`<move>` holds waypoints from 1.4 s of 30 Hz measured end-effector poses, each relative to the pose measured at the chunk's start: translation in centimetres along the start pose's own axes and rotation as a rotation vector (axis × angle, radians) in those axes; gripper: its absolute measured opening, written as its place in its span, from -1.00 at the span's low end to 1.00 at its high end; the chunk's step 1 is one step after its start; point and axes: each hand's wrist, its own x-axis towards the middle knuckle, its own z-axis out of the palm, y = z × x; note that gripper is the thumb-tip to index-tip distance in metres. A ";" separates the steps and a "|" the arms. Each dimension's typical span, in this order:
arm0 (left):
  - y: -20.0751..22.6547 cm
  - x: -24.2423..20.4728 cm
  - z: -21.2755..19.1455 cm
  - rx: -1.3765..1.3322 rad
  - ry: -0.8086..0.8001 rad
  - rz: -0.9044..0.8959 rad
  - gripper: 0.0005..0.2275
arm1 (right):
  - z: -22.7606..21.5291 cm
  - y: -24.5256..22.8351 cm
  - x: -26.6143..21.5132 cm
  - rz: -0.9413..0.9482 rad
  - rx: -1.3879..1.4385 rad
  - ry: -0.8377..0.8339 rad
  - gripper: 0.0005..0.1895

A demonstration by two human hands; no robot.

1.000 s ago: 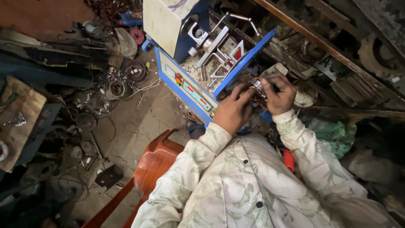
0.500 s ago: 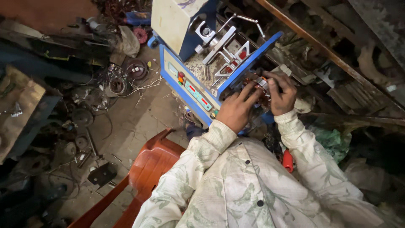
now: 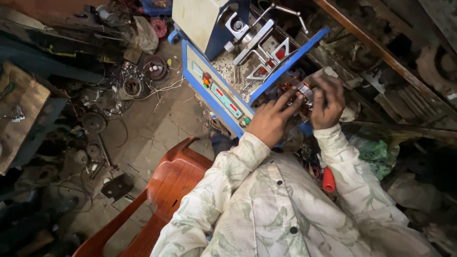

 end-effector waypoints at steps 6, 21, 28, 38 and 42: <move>-0.2 0.2 0.3 -0.043 0.007 -0.010 -0.49 | 0.1 -0.2 0.6 0.047 0.053 -0.086 -0.70; 0.1 0.4 -0.3 -0.067 0.027 -0.056 -0.48 | 0.2 -1.0 1.4 0.126 0.021 -0.093 -0.68; 0.4 0.8 -1.0 -0.108 -0.016 -0.075 -0.39 | 0.4 -0.3 1.2 0.192 0.021 -0.078 -0.70; 0.7 0.5 -0.3 -0.220 0.214 -0.138 -0.53 | 0.9 0.7 1.8 0.195 -0.034 -0.140 -0.72; 1.0 -0.2 -0.8 -0.349 0.383 -0.172 -0.67 | 2.0 2.3 2.6 0.122 -0.147 -0.207 -0.68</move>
